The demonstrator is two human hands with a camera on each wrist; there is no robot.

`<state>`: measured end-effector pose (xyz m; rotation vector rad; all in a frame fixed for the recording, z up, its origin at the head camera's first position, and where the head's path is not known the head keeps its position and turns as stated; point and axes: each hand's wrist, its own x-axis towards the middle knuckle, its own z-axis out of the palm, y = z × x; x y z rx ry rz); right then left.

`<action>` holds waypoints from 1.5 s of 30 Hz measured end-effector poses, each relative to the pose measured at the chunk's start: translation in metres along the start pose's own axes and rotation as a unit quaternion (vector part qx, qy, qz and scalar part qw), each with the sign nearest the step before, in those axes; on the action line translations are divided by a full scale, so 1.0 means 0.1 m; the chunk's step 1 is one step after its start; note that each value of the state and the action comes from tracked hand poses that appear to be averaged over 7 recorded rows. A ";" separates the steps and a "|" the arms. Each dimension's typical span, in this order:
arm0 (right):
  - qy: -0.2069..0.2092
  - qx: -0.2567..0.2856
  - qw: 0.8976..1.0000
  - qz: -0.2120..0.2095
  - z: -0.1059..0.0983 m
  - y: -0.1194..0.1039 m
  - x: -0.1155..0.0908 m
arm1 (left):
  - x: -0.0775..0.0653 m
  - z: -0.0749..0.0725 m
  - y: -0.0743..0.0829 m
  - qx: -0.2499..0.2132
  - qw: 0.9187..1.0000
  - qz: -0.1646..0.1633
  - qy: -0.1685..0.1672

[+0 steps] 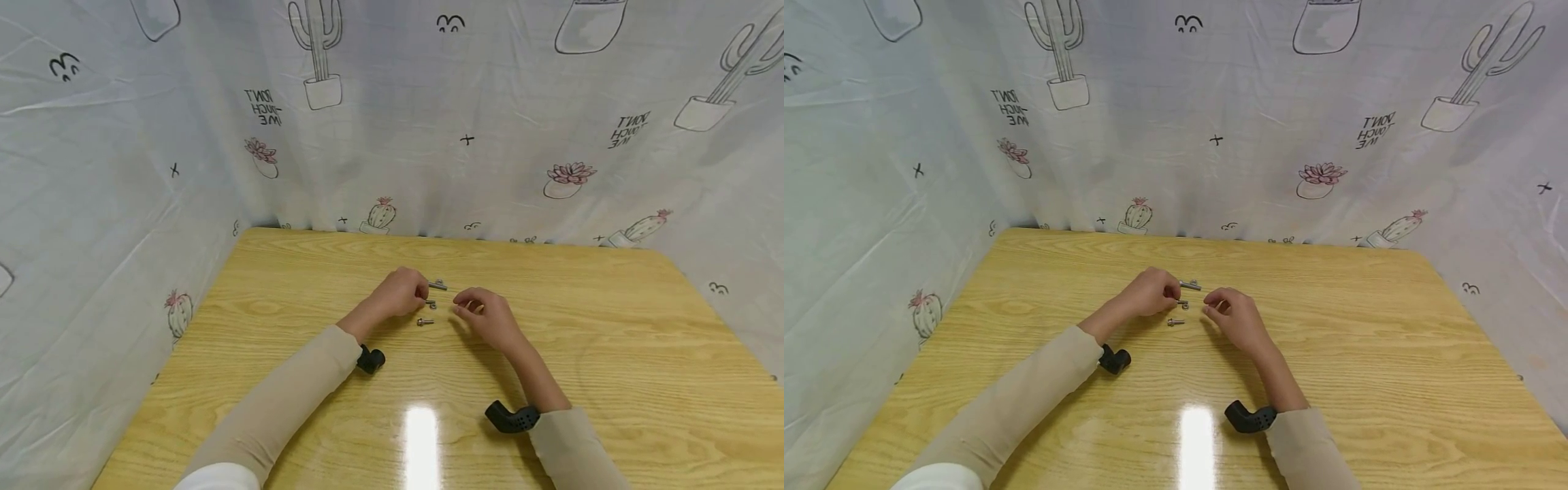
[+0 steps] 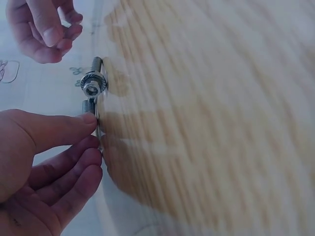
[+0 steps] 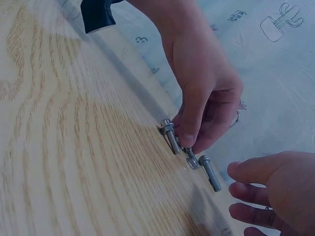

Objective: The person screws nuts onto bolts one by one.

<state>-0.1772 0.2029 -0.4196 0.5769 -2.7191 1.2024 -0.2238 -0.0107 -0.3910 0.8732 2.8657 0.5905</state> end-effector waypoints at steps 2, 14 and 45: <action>-0.001 0.003 1.000 0.000 0.00 0.00 0.00 | 0.00 0.00 0.01 0.000 1.000 -0.003 0.000; -0.004 0.004 1.000 0.002 0.01 -0.01 0.00 | 0.03 0.04 0.01 0.007 1.000 -0.009 -0.001; -0.030 -0.046 0.998 -0.025 0.28 -0.12 0.15 | -0.40 -0.02 -0.20 -0.116 0.991 0.001 0.066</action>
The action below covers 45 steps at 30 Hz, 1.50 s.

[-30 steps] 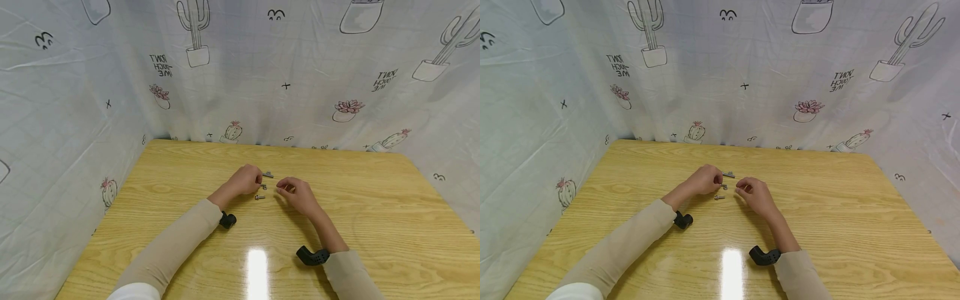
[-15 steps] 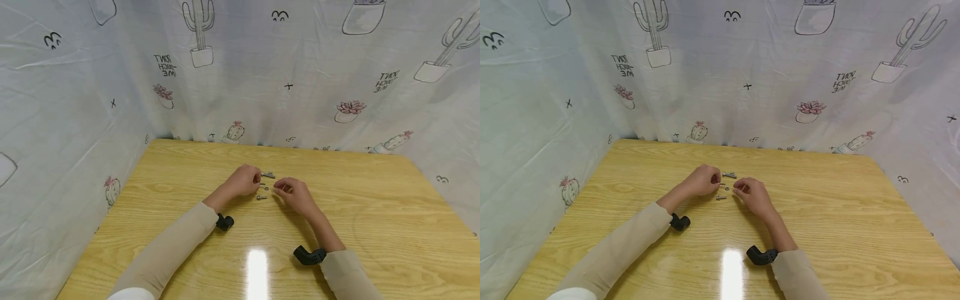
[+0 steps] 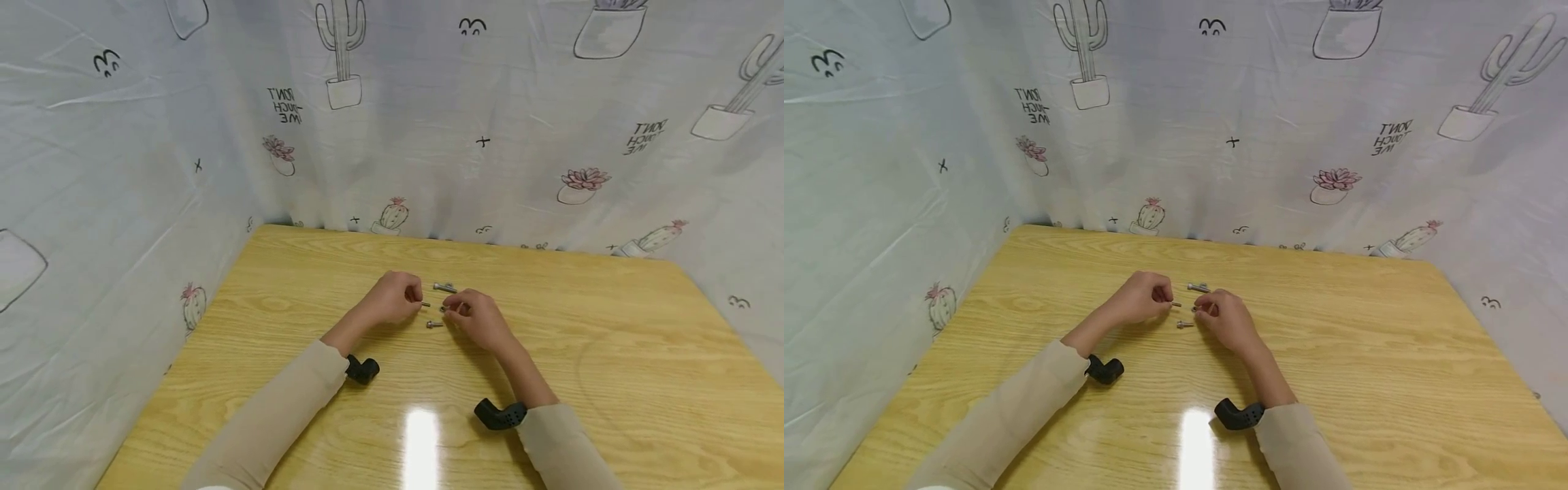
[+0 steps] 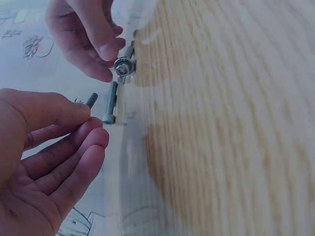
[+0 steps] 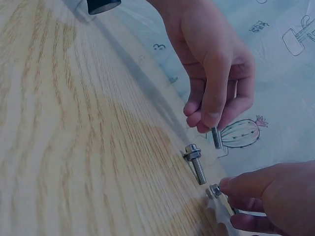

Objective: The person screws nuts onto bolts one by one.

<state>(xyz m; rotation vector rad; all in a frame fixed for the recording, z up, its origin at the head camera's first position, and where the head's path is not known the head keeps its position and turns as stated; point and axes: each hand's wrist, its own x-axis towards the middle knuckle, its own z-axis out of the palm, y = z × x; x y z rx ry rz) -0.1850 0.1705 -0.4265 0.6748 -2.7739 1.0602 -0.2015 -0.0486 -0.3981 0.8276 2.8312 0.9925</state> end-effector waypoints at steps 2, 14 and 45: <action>0.001 -0.006 1.000 -0.001 0.01 0.00 0.02 | -0.02 -0.01 -0.01 -0.011 1.000 -0.002 0.001; -0.004 -0.045 0.999 0.005 0.07 -0.03 0.09 | -0.12 -0.06 -0.05 -0.053 0.998 -0.013 0.007; 0.108 0.092 0.990 0.014 0.03 -0.06 0.00 | -0.06 0.03 0.03 -0.125 0.992 0.017 0.031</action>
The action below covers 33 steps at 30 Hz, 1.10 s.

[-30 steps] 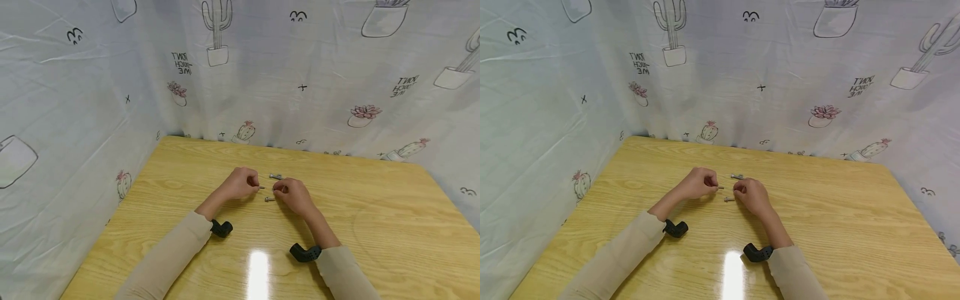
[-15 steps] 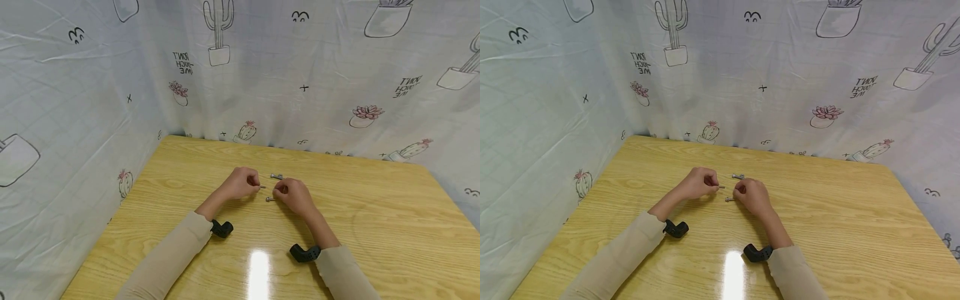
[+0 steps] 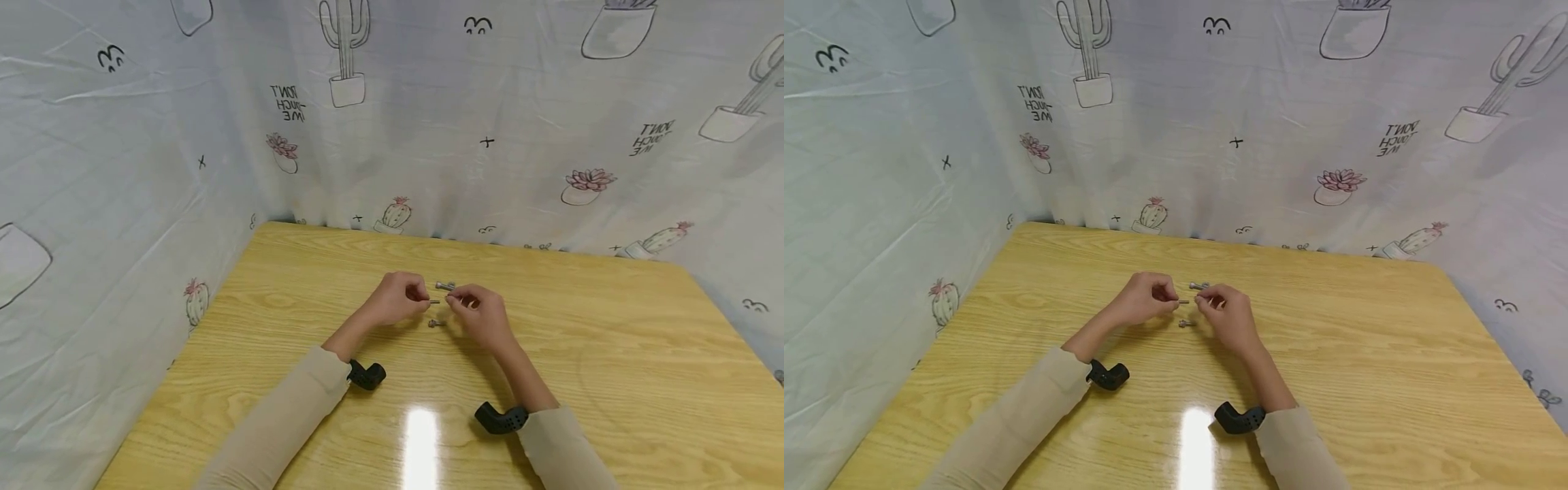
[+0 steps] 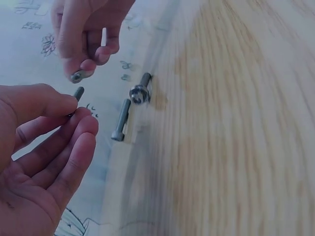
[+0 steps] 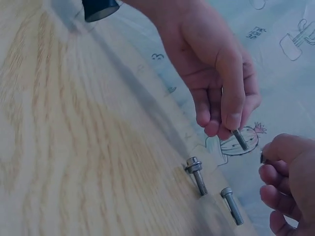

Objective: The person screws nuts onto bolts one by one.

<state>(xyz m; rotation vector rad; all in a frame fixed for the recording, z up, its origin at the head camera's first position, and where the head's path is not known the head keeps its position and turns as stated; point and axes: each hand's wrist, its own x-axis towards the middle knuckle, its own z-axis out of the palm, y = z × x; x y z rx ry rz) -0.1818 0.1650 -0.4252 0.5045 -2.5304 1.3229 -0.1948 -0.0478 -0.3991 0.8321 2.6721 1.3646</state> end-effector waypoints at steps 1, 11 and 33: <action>0.005 0.008 1.000 0.003 0.00 -0.01 0.00 | 0.00 0.01 0.00 -0.004 1.000 0.001 0.005; 0.000 0.081 0.996 0.049 -0.10 -0.18 -0.03 | 0.02 0.06 0.03 -0.047 0.998 -0.013 0.040; -0.038 0.145 0.988 0.036 -0.16 -0.37 -0.02 | 0.06 0.05 0.11 -0.113 0.992 -0.036 0.047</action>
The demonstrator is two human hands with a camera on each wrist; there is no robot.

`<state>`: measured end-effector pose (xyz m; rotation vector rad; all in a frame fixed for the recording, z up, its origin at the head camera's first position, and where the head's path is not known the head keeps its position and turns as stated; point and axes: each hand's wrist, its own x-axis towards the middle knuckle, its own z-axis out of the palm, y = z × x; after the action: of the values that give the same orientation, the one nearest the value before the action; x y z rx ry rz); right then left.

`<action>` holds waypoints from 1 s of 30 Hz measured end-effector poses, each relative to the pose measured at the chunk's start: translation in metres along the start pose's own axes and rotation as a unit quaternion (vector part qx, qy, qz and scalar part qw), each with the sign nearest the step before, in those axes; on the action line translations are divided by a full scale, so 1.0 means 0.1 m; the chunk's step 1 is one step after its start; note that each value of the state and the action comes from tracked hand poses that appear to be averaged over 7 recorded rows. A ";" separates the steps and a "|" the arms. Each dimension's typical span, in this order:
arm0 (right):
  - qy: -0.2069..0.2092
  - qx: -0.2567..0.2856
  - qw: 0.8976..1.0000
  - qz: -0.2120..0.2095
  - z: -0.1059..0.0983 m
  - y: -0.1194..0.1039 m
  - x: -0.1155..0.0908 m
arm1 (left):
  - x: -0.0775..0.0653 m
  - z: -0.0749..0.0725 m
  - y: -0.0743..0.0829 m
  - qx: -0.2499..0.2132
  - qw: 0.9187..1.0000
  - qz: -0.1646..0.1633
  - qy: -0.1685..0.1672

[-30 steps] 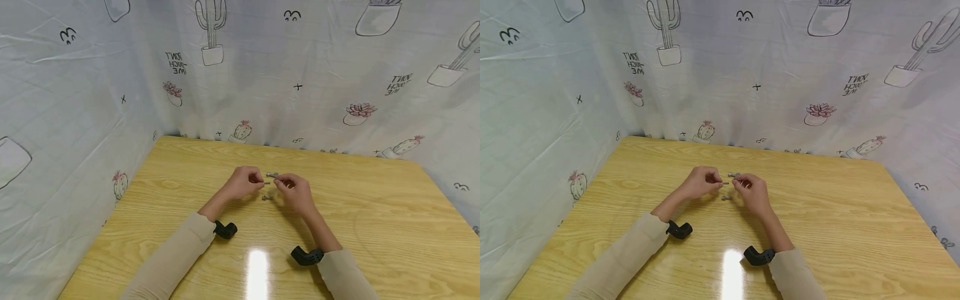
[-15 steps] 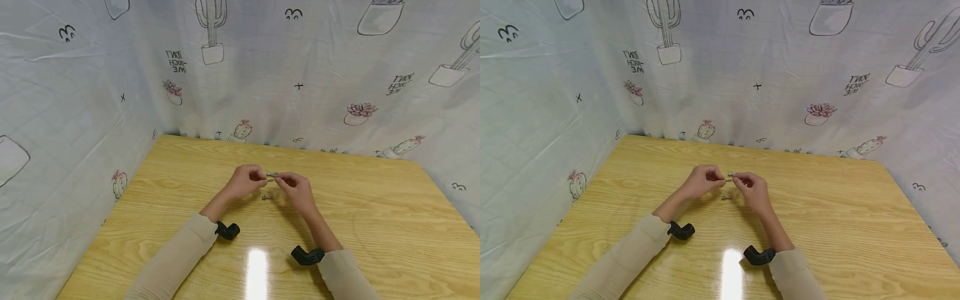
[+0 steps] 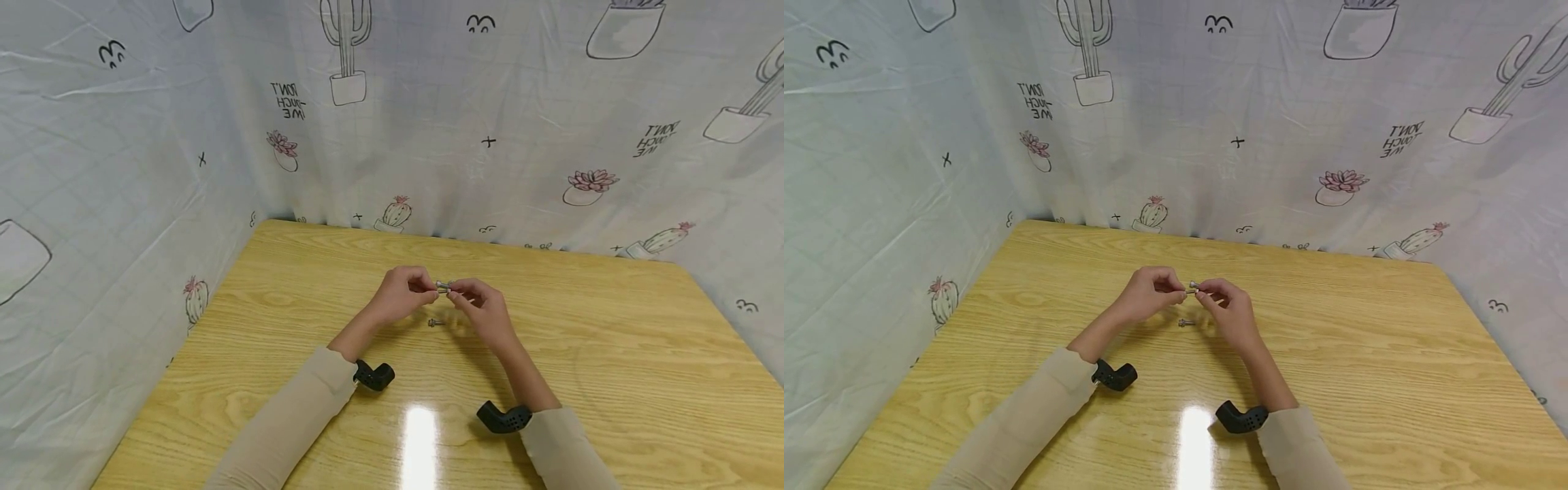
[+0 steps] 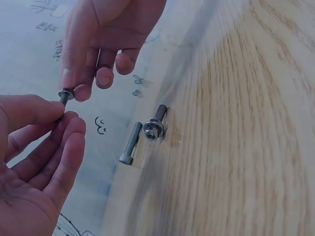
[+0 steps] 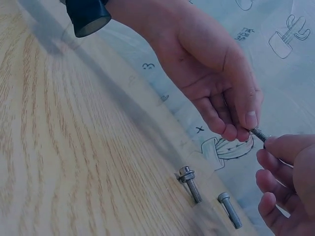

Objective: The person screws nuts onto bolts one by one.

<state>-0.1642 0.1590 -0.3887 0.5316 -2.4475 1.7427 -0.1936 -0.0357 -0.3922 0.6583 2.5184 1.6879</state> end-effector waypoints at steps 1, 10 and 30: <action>0.000 0.001 1.000 -0.003 0.00 0.00 0.00 | 0.00 0.00 0.00 -0.001 1.000 -0.002 0.000; 0.010 -0.013 1.000 -0.021 -0.03 0.17 0.05 | 0.04 0.00 0.04 0.009 1.000 -0.008 -0.004; -0.013 -0.020 1.000 -0.016 -0.03 0.34 0.07 | -0.01 0.02 0.06 0.044 0.998 0.046 -0.005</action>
<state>-0.1825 0.1697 -0.4168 0.5906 -2.4720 1.6819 -0.1903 -0.0326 -0.3876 0.7991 2.6056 1.6032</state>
